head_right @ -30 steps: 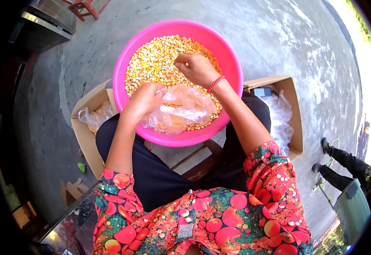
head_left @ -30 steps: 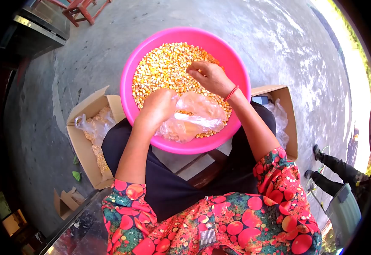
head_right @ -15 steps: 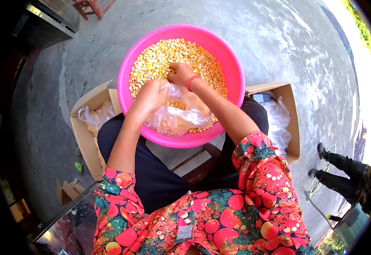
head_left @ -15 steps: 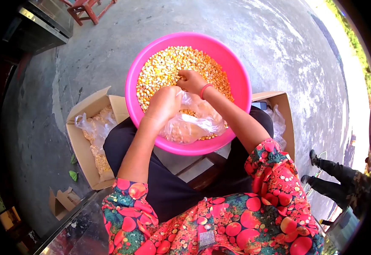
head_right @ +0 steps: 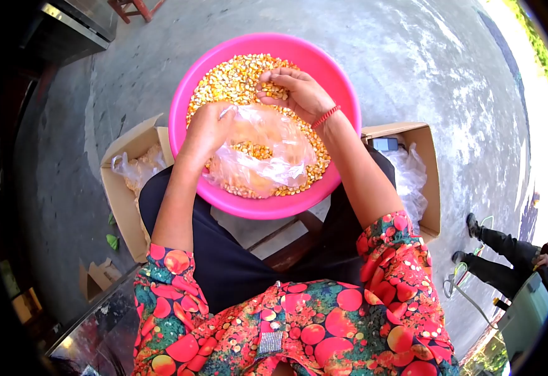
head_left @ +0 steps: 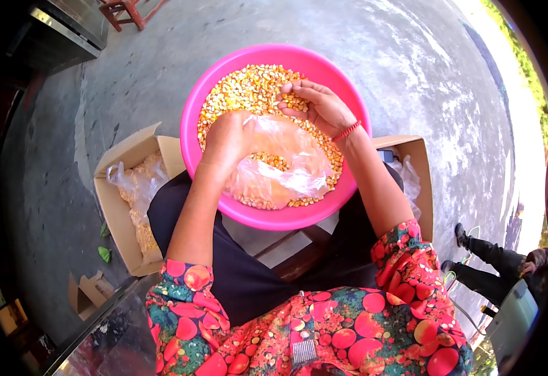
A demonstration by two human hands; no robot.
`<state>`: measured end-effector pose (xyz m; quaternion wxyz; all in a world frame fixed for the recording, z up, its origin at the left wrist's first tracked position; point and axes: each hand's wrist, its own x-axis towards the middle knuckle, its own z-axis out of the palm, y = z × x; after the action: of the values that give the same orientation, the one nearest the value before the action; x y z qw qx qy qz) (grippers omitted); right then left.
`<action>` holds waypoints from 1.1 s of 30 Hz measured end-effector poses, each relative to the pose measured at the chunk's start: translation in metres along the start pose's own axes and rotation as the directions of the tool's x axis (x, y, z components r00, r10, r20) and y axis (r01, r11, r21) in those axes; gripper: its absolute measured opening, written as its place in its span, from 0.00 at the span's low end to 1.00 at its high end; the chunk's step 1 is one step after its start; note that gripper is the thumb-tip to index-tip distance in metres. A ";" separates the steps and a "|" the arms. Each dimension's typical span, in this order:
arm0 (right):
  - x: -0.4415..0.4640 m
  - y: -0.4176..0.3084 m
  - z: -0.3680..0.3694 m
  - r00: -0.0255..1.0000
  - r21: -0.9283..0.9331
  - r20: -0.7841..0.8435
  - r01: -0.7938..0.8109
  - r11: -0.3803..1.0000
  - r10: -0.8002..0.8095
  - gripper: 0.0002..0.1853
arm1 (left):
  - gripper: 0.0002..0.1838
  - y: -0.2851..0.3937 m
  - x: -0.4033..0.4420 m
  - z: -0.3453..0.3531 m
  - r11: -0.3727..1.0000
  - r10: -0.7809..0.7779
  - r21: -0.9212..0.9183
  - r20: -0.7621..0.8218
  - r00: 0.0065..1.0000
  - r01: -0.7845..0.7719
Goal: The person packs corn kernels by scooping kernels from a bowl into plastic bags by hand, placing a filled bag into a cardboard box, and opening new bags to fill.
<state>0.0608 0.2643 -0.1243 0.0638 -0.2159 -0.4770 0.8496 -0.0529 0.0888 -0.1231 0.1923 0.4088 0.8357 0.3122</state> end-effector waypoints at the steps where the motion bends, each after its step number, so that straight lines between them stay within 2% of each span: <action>1: -0.004 -0.002 0.009 1.000 0.001 0.001 -0.004 1.000 0.004 0.10 | 0.11 -0.002 0.001 0.000 1.000 -0.005 0.000 0.001 1.000 0.005; 4: -0.015 0.000 0.029 0.984 -0.116 0.167 -0.034 0.993 0.053 0.09 | 0.12 -0.007 0.001 0.001 0.999 0.033 -0.030 -0.042 0.999 -0.035; 5: -0.019 0.001 0.034 0.973 -0.233 0.211 -0.044 0.971 0.094 0.10 | 0.12 -0.008 0.001 0.000 0.997 0.036 -0.061 -0.036 0.999 -0.038; 7: -0.020 0.013 0.035 0.898 -0.492 0.439 0.214 0.844 0.028 0.12 | 0.12 -0.009 0.001 -0.001 0.995 0.038 -0.089 -0.030 0.999 -0.040; 8: -0.023 0.018 0.036 0.896 -0.515 0.429 0.143 0.845 0.110 0.13 | 0.12 -0.010 0.001 -0.002 0.997 0.040 -0.063 -0.025 0.999 -0.041; 11: -0.024 0.019 0.034 0.892 -0.521 0.442 0.169 0.837 0.095 0.13 | 0.12 -0.008 -0.001 -0.006 0.999 0.017 -0.044 0.030 0.999 -0.016; 12: -0.024 0.012 0.032 0.904 -0.476 0.396 0.053 0.878 0.161 0.12 | 0.12 -0.006 -0.001 -0.006 0.999 -0.005 -0.054 0.075 0.997 0.009; 13: -0.023 0.008 0.028 0.916 -0.421 0.384 0.065 0.905 0.113 0.11 | 0.12 -0.006 -0.002 -0.005 0.999 -0.004 -0.054 0.076 0.997 0.008; 15: -0.016 0.002 0.014 0.961 -0.325 0.259 -0.007 0.946 0.096 0.11 | 0.12 -0.004 -0.006 -0.002 0.995 -0.007 -0.097 0.223 0.975 0.030; 16: -0.014 -0.003 0.010 0.977 -0.359 0.206 0.020 0.933 0.058 0.12 | 0.12 -0.002 -0.008 -0.002 0.995 -0.004 -0.097 0.225 0.974 0.027; 18: -0.003 -0.001 -0.007 0.996 -0.490 0.091 0.041 0.871 0.004 0.12 | 0.12 0.004 -0.012 -0.001 0.996 0.067 -0.076 0.422 0.904 -0.039; 19: 0.002 0.004 -0.014 0.997 -0.572 0.059 0.066 0.818 -0.040 0.12 | 0.12 0.005 -0.014 0.001 0.996 0.070 -0.077 0.425 0.903 -0.041; 20: 0.007 0.009 -0.020 0.998 -0.571 0.055 0.064 0.818 -0.040 0.12 | 0.13 0.005 -0.015 0.005 0.993 0.106 -0.097 0.455 0.884 -0.069; 22: 0.013 0.017 -0.021 0.986 -0.851 0.001 0.089 0.518 -0.168 0.12 | 0.13 0.005 -0.017 0.012 0.991 0.118 -0.119 0.500 0.858 -0.067; 23: 0.016 0.022 -0.022 0.978 -0.936 0.028 0.098 0.339 -0.207 0.14 | 0.13 0.004 -0.017 0.012 0.990 0.120 -0.119 0.501 0.857 -0.069; 25: 0.026 0.039 -0.018 0.979 -0.993 0.054 0.073 0.092 -0.196 0.16 | 0.13 0.005 -0.017 0.012 0.988 0.138 -0.124 0.514 0.847 -0.086; 26: 0.031 0.050 -0.015 0.989 -0.993 0.040 0.055 0.103 -0.139 0.19 | 0.13 0.004 -0.017 0.012 0.989 0.139 -0.124 0.515 0.846 -0.087; 29: 0.028 0.072 0.003 0.981 -0.988 0.096 0.115 0.106 -0.166 0.21 | 0.13 0.003 -0.015 0.011 0.989 0.143 -0.107 0.526 0.838 -0.102; 31: 0.031 0.070 0.008 0.994 -0.987 0.050 0.064 0.145 -0.100 0.22 | 0.13 0.002 -0.016 0.011 0.988 0.151 -0.113 0.495 0.855 -0.109; 33: 0.041 0.070 -0.002 0.986 -0.814 -0.061 -0.141 0.564 0.158 0.22 | 0.14 0.000 -0.016 0.012 0.989 0.133 -0.121 0.445 0.885 -0.088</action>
<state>0.0316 0.2416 -0.1962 -0.1189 -0.2525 -0.7942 0.5397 -0.0366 0.0800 -0.1304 0.3828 0.5073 0.7273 0.2592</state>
